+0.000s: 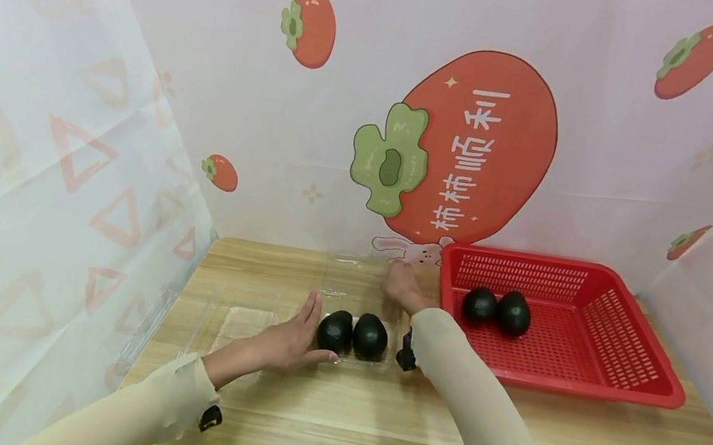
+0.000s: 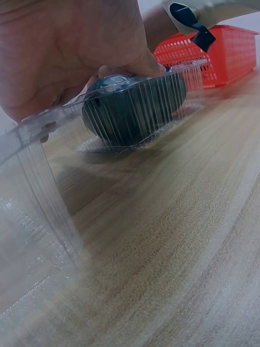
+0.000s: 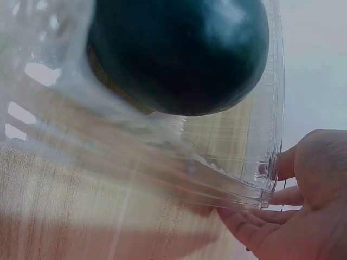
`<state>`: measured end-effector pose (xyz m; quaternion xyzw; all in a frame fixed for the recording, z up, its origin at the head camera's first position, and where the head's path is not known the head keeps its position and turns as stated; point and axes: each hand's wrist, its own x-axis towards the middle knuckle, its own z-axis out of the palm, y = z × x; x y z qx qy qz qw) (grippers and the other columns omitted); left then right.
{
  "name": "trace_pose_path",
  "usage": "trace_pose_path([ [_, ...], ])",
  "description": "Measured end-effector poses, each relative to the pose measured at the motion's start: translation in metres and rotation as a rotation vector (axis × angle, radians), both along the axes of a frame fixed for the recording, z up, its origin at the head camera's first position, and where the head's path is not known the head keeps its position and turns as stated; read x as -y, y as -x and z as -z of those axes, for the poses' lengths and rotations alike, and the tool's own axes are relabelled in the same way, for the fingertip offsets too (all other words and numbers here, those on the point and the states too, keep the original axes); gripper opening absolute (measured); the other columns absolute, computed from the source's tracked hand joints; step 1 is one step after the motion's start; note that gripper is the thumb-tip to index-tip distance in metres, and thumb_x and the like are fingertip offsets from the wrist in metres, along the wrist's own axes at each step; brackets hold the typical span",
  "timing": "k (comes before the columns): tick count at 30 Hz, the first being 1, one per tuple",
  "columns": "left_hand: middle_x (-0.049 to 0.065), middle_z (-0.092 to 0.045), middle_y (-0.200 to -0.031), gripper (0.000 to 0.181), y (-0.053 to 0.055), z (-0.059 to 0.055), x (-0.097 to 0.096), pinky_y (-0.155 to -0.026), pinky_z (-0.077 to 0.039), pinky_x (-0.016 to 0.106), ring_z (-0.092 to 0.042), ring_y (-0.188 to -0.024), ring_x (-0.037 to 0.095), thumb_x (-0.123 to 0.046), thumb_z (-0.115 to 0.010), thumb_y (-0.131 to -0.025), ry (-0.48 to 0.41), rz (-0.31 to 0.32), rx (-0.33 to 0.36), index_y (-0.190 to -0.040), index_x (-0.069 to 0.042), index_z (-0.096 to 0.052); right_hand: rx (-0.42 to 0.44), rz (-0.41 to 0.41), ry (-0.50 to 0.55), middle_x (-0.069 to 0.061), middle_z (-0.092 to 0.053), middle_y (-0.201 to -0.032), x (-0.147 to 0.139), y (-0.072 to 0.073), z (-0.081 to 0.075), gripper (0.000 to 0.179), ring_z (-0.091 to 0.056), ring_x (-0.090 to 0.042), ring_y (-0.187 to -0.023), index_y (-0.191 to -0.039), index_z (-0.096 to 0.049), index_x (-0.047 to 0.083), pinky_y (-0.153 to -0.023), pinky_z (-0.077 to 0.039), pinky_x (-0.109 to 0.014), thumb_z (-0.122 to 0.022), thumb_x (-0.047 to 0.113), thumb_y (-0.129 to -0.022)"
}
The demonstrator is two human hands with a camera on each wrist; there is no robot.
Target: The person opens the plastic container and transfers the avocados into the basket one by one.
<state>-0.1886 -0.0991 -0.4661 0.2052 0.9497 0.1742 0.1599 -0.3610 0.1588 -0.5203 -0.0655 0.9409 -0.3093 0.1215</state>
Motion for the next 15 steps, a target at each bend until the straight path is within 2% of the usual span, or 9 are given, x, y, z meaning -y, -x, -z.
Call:
trace_pose_path([
  [3,0.033,0.004,-0.172,0.111,-0.001,0.000,0.000,-0.080,-0.061,0.044,-0.044,-0.147,0.046,-0.057,-0.065,-0.102,0.003,-0.001,-0.001,-0.164,0.013,-0.005,0.060,-0.009,-0.001,-0.022,-0.059,-0.116,0.000,-0.003,-0.004,0.058,-0.060,-0.040,-0.105,-0.147,-0.043,-0.004,-0.093,-0.058,-0.054,-0.067,0.018,-0.099],
  [5,0.033,0.003,-0.173,0.112,-0.002,0.000,0.000,-0.080,-0.061,0.044,-0.045,-0.146,0.046,-0.057,-0.065,-0.101,0.004,-0.001,-0.004,-0.164,0.013,-0.005,0.052,-0.048,-0.045,-0.021,-0.061,-0.104,0.001,0.002,-0.002,0.041,-0.063,-0.037,-0.092,-0.132,-0.053,-0.007,-0.082,-0.060,-0.047,-0.064,0.016,-0.099],
  [6,0.033,0.003,-0.172,0.112,-0.002,0.000,0.001,-0.081,-0.061,0.045,-0.045,-0.146,0.046,-0.057,-0.066,-0.101,0.004,-0.001,-0.008,-0.164,0.014,-0.005,0.050,-0.051,-0.053,-0.020,-0.061,-0.100,0.001,0.006,0.002,0.034,-0.063,-0.034,-0.087,-0.125,-0.055,-0.006,-0.076,-0.060,-0.043,-0.063,0.015,-0.099],
  [7,0.033,0.003,-0.172,0.112,-0.002,0.000,0.001,-0.082,-0.061,0.045,-0.046,-0.146,0.046,-0.057,-0.066,-0.101,0.003,-0.001,-0.011,-0.164,0.014,-0.006,0.050,-0.061,-0.069,-0.019,-0.060,-0.097,0.004,0.002,-0.005,0.030,-0.062,-0.033,-0.085,-0.121,-0.056,-0.007,-0.073,-0.058,-0.040,-0.061,0.014,-0.100],
  [10,0.033,0.002,-0.172,0.112,-0.003,-0.001,0.001,-0.085,-0.061,0.046,-0.047,-0.145,0.045,-0.058,-0.065,-0.101,0.003,0.001,-0.018,-0.163,0.014,-0.006,0.042,-0.082,-0.118,-0.016,-0.060,-0.089,0.006,0.005,-0.006,0.019,-0.062,-0.031,-0.076,-0.109,-0.060,-0.005,-0.064,-0.053,-0.034,-0.057,0.012,-0.100],
  [13,0.033,0.003,-0.172,0.112,-0.002,0.000,0.001,-0.089,-0.060,0.048,-0.047,-0.145,0.046,-0.058,-0.065,-0.102,-0.001,0.005,-0.017,-0.163,0.014,-0.005,0.084,-0.067,-0.101,-0.016,-0.061,-0.091,0.006,0.006,-0.006,0.024,-0.064,-0.031,-0.078,-0.116,-0.059,-0.004,-0.066,-0.056,-0.034,-0.060,0.013,-0.099],
  [15,0.033,0.003,-0.172,0.111,-0.002,0.001,0.001,-0.090,-0.060,0.049,-0.047,-0.145,0.046,-0.057,-0.064,-0.102,-0.003,0.006,-0.013,-0.164,0.014,-0.005,0.093,-0.063,-0.088,-0.017,-0.063,-0.093,0.003,0.017,0.007,0.025,-0.065,-0.032,-0.076,-0.116,-0.060,-0.003,-0.066,-0.058,-0.036,-0.063,0.014,-0.098],
])
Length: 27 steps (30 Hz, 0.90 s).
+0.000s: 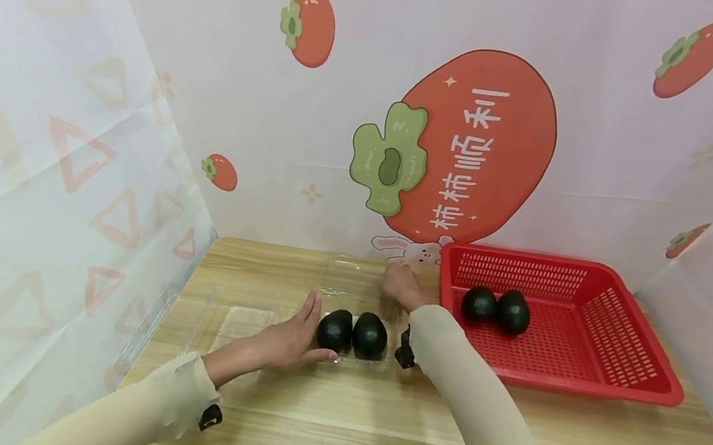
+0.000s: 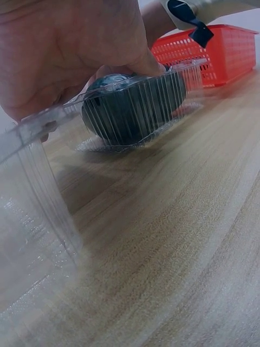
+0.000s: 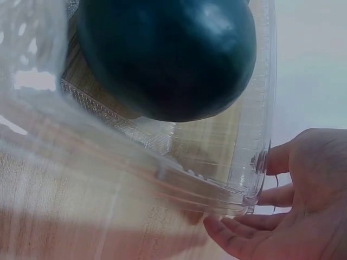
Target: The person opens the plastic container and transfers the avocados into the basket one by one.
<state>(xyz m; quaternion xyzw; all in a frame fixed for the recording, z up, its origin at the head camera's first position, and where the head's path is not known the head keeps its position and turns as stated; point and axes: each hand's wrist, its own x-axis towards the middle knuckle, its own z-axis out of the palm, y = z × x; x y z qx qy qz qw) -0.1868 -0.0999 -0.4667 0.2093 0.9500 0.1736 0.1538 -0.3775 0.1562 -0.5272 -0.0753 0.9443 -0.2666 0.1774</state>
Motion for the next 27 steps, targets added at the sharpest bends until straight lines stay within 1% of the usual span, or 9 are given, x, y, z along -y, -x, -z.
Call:
trace_pose_path([
  [2,0.033,0.004,-0.172,0.111,0.000,0.001,0.000,-0.090,-0.060,0.049,-0.047,-0.144,0.046,-0.057,-0.064,-0.102,0.000,0.002,0.002,-0.164,0.013,-0.004,0.001,0.001,0.016,-0.018,-0.063,-0.093,0.000,0.002,0.001,0.024,-0.065,-0.033,-0.077,-0.114,-0.061,-0.004,-0.066,-0.058,-0.038,-0.064,0.013,-0.097],
  [3,0.033,0.004,-0.172,0.111,0.001,0.001,0.000,-0.090,-0.060,0.049,-0.048,-0.144,0.046,-0.057,-0.064,-0.102,0.001,0.002,0.002,-0.164,0.013,-0.004,-0.014,-0.013,0.017,-0.018,-0.063,-0.094,0.003,-0.006,-0.007,0.023,-0.065,-0.033,-0.078,-0.113,-0.062,-0.004,-0.068,-0.058,-0.038,-0.064,0.013,-0.097],
  [9,0.032,0.005,-0.173,0.111,0.001,0.003,0.001,-0.085,-0.061,0.047,-0.049,-0.144,0.046,-0.058,-0.063,-0.102,0.007,0.005,0.002,-0.164,0.012,-0.003,-0.016,-0.026,-0.005,-0.014,-0.063,-0.093,0.011,-0.029,-0.038,0.024,-0.064,-0.031,-0.081,-0.112,-0.065,-0.002,-0.071,-0.058,-0.038,-0.063,0.019,-0.101],
  [10,0.032,0.005,-0.173,0.111,0.001,0.003,0.001,-0.085,-0.061,0.046,-0.049,-0.144,0.045,-0.059,-0.062,-0.102,0.007,0.007,0.001,-0.164,0.013,-0.003,-0.006,-0.013,-0.009,-0.015,-0.064,-0.093,0.011,-0.025,-0.036,0.025,-0.065,-0.032,-0.080,-0.113,-0.065,-0.002,-0.071,-0.059,-0.040,-0.063,0.019,-0.101],
  [13,0.033,0.005,-0.172,0.112,0.001,0.004,0.001,-0.083,-0.061,0.046,-0.049,-0.143,0.046,-0.059,-0.063,-0.102,0.004,0.008,-0.003,-0.164,0.013,-0.004,-0.055,-0.031,-0.012,-0.016,-0.064,-0.094,0.010,-0.027,-0.039,0.030,-0.065,-0.033,-0.082,-0.117,-0.064,-0.004,-0.074,-0.059,-0.042,-0.064,0.021,-0.102],
  [17,0.032,0.006,-0.173,0.112,0.001,0.003,0.001,-0.082,-0.061,0.046,-0.050,-0.142,0.046,-0.060,-0.062,-0.102,0.007,0.008,-0.003,-0.164,0.013,-0.004,-0.130,-0.046,-0.037,-0.014,-0.065,-0.099,0.006,-0.022,-0.032,0.040,-0.064,-0.032,-0.087,-0.127,-0.062,-0.003,-0.079,-0.059,-0.046,-0.068,0.025,-0.100],
  [20,0.032,0.006,-0.173,0.112,0.000,0.002,0.001,-0.083,-0.061,0.046,-0.050,-0.142,0.046,-0.060,-0.062,-0.102,0.007,0.008,-0.001,-0.164,0.013,-0.004,-0.136,-0.052,-0.031,-0.017,-0.067,-0.114,0.008,-0.029,-0.042,0.049,-0.064,-0.035,-0.097,-0.139,-0.058,-0.004,-0.089,-0.059,-0.051,-0.068,0.022,-0.099],
  [25,0.032,0.005,-0.173,0.112,0.000,0.002,0.001,-0.082,-0.061,0.047,-0.052,-0.141,0.046,-0.058,-0.064,-0.102,-0.002,0.006,-0.003,-0.164,0.013,-0.004,-0.120,-0.047,0.008,-0.026,-0.057,-0.147,0.018,-0.061,-0.077,0.060,-0.060,-0.042,-0.119,-0.154,-0.047,-0.006,-0.109,-0.050,-0.059,-0.063,0.016,-0.100],
  [27,0.032,0.005,-0.173,0.112,0.000,0.002,0.001,-0.081,-0.061,0.046,-0.052,-0.140,0.046,-0.058,-0.064,-0.102,-0.004,0.005,-0.003,-0.164,0.013,-0.004,-0.137,-0.054,0.004,-0.026,-0.054,-0.152,0.019,-0.068,-0.084,0.061,-0.059,-0.042,-0.123,-0.155,-0.046,-0.006,-0.111,-0.048,-0.060,-0.063,0.017,-0.101],
])
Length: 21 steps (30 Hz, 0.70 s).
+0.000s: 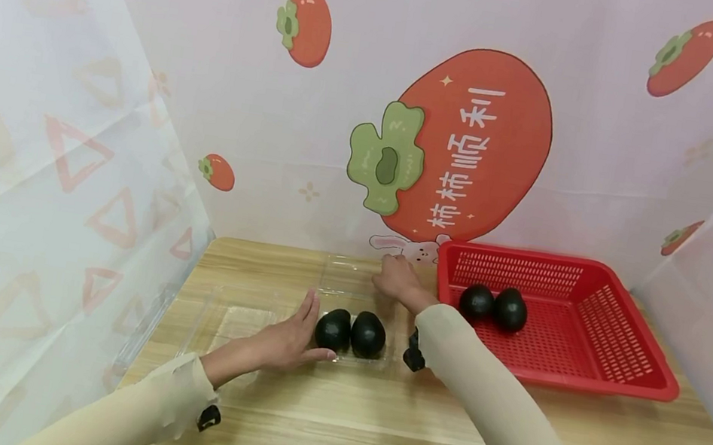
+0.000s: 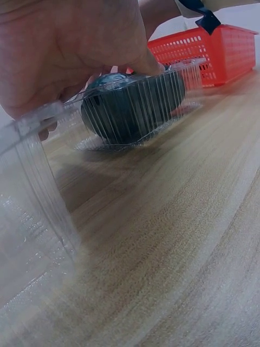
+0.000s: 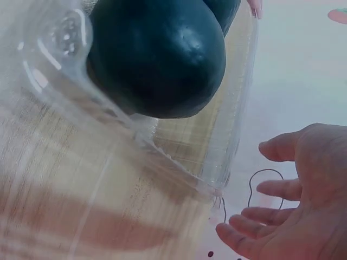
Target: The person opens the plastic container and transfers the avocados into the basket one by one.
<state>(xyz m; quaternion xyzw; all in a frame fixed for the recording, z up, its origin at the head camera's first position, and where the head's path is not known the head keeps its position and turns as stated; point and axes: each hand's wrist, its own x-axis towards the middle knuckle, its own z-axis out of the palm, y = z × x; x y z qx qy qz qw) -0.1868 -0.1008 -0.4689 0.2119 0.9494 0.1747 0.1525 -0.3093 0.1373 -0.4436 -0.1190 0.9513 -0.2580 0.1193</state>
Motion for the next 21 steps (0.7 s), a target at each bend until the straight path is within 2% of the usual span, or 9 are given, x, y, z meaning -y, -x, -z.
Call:
trace_pose_path([
  [8,0.032,0.005,-0.173,0.112,0.001,0.002,0.000,-0.079,-0.061,0.044,-0.053,-0.140,0.045,-0.059,-0.064,-0.102,0.005,-0.004,0.002,-0.164,0.012,-0.004,-0.078,-0.071,-0.044,-0.028,-0.055,-0.151,0.002,-0.007,-0.007,0.057,-0.059,-0.041,-0.126,-0.152,-0.050,-0.007,-0.111,-0.048,-0.058,-0.066,0.016,-0.102],
  [21,0.032,0.004,-0.173,0.113,0.002,0.004,-0.001,-0.082,-0.062,0.048,-0.050,-0.143,0.045,-0.060,-0.064,-0.101,0.012,-0.013,-0.007,-0.164,0.012,-0.005,-0.177,-0.273,-0.063,-0.025,-0.058,-0.149,0.002,-0.024,-0.016,0.056,-0.057,-0.042,-0.135,-0.148,-0.057,-0.003,-0.111,-0.048,-0.059,-0.071,0.018,-0.098],
])
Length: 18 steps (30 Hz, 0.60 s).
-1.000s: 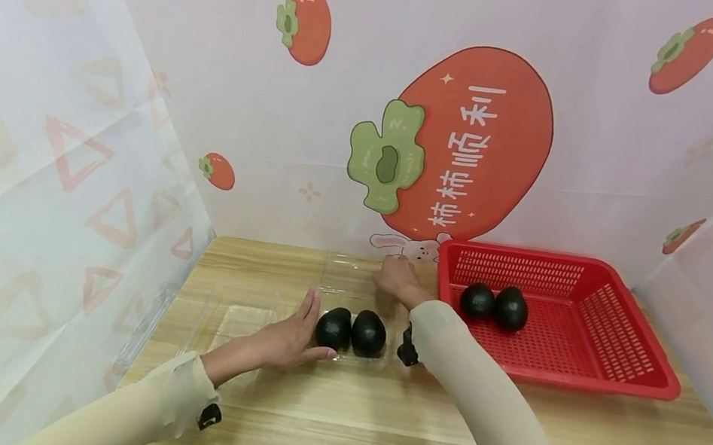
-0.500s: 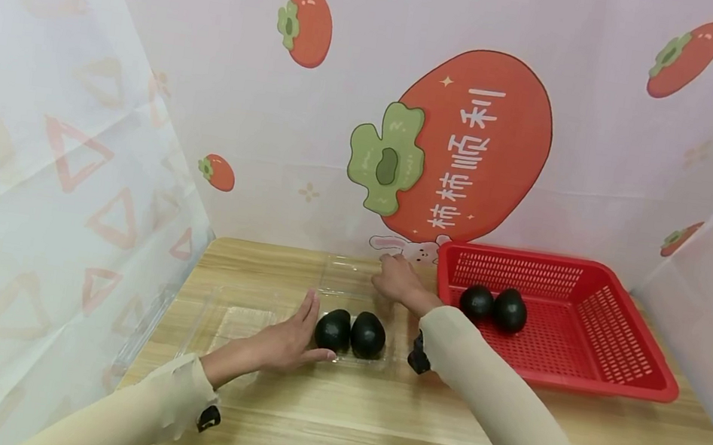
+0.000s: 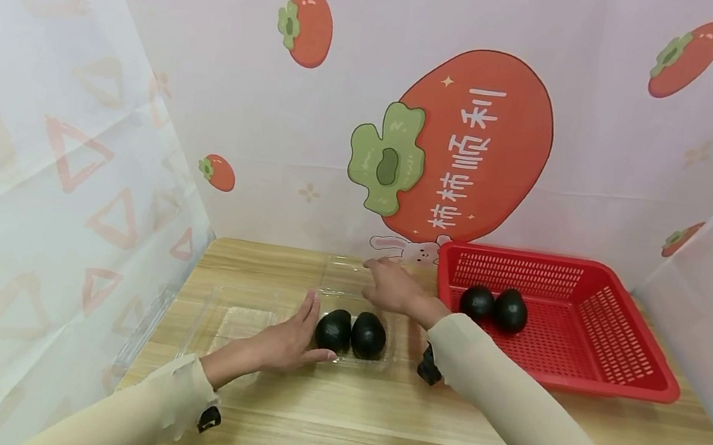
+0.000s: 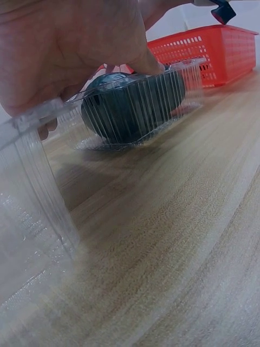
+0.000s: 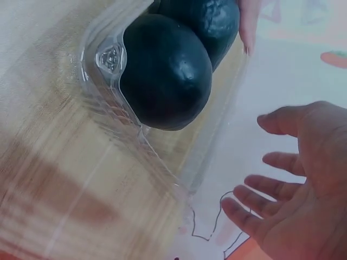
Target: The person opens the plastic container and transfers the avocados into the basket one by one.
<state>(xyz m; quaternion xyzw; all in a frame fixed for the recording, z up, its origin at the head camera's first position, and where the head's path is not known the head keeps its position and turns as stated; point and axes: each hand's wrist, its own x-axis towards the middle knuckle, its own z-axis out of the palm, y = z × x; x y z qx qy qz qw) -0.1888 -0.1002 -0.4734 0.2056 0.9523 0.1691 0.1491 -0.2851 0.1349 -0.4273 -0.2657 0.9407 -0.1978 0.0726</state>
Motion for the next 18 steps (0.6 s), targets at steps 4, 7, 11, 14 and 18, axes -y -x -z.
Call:
trace_pose_path([
  [4,0.032,0.004,-0.173,0.113,0.000,0.000,0.001,-0.083,-0.061,0.048,-0.048,-0.144,0.046,-0.060,-0.064,-0.101,0.001,0.002,0.000,-0.164,0.012,-0.005,0.009,-0.059,-0.010,-0.024,-0.058,-0.151,-0.001,-0.008,-0.004,0.056,-0.056,-0.042,-0.138,-0.148,-0.057,-0.001,-0.111,-0.048,-0.059,-0.073,0.021,-0.099],
  [7,0.032,0.004,-0.173,0.112,-0.001,-0.001,0.001,-0.083,-0.061,0.048,-0.048,-0.144,0.046,-0.059,-0.064,-0.101,-0.002,0.004,0.001,-0.164,0.013,-0.005,0.024,-0.099,-0.018,-0.023,-0.056,-0.152,-0.004,-0.013,-0.005,0.059,-0.054,-0.042,-0.139,-0.150,-0.056,0.000,-0.111,-0.048,-0.059,-0.075,0.022,-0.098],
  [11,0.032,0.004,-0.173,0.112,-0.002,-0.002,0.000,-0.083,-0.061,0.048,-0.049,-0.143,0.046,-0.059,-0.064,-0.101,-0.004,0.003,0.004,-0.164,0.012,-0.004,0.035,-0.153,-0.027,-0.023,-0.056,-0.152,-0.008,-0.018,-0.006,0.062,-0.054,-0.041,-0.138,-0.151,-0.056,0.002,-0.109,-0.050,-0.059,-0.077,0.022,-0.096],
  [14,0.032,0.005,-0.173,0.112,-0.001,-0.001,0.000,-0.083,-0.061,0.048,-0.049,-0.143,0.046,-0.059,-0.064,-0.101,-0.001,0.001,0.009,-0.164,0.012,-0.004,0.051,-0.177,-0.038,-0.021,-0.055,-0.154,-0.011,-0.022,-0.006,0.064,-0.055,-0.040,-0.138,-0.151,-0.056,0.005,-0.107,-0.052,-0.057,-0.080,0.024,-0.095],
  [18,0.031,0.005,-0.173,0.112,-0.001,-0.001,0.000,-0.084,-0.061,0.047,-0.049,-0.144,0.046,-0.061,-0.063,-0.101,0.004,0.001,0.012,-0.165,0.011,-0.004,0.040,-0.209,-0.051,-0.019,-0.056,-0.153,-0.013,-0.027,-0.007,0.065,-0.054,-0.039,-0.138,-0.150,-0.058,0.007,-0.107,-0.052,-0.056,-0.084,0.025,-0.093],
])
